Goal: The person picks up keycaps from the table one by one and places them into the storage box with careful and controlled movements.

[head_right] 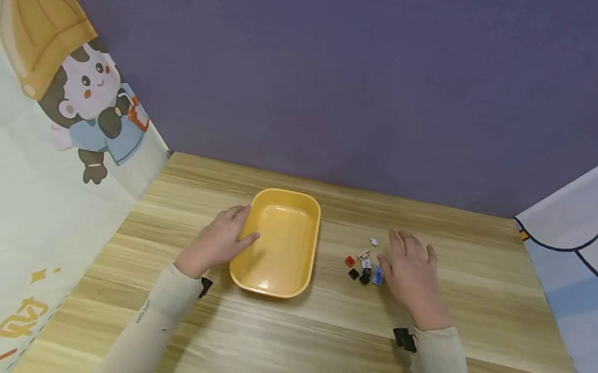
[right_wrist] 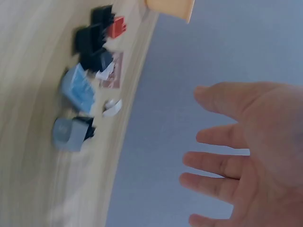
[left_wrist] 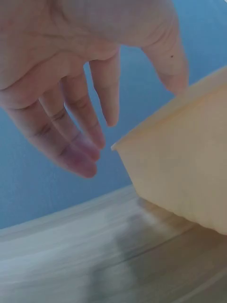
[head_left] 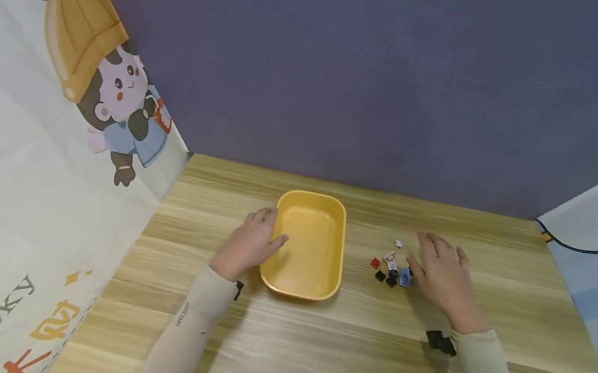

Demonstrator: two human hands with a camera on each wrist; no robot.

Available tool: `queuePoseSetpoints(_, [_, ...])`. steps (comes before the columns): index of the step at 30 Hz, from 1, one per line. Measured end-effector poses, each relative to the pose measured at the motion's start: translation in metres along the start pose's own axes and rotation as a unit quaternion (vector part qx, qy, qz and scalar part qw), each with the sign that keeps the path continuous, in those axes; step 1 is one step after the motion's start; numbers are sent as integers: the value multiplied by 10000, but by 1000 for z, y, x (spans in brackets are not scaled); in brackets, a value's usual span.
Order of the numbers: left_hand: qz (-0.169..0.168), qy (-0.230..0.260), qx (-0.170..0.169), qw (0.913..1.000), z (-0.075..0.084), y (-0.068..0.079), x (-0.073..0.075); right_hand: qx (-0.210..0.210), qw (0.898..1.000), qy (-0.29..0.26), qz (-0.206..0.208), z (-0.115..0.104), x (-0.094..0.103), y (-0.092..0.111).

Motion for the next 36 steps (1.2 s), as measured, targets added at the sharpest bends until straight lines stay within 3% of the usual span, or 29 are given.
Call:
queuePoseSetpoints(6, [262,48,-99,9996,-3,-1,1,37,9999,-8,148,12,-1,10])
queuePoseSetpoints(13, [877,240,-638,9938,-2,-1,6,150,9997,84,163,21,-7,23])
queuePoseSetpoints(19, [827,383,-624,9939,-3,-2,5,257,9996,38,128,25,-13,29])
queuePoseSetpoints(28, [627,602,-186,9960,-8,-5,1,-681,9938,-492,-734,42,-38,24])
queuePoseSetpoints(36, [578,604,-121,9964,-6,-5,1,-1151,9852,-551,-1143,44,-51,21])
Point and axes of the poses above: each hand's wrist, its own y-axis away from the middle knuckle, its own x-axis out of the back of the hand, z = x × y, the point moved 7 cm from there along -y, towards the middle knuckle
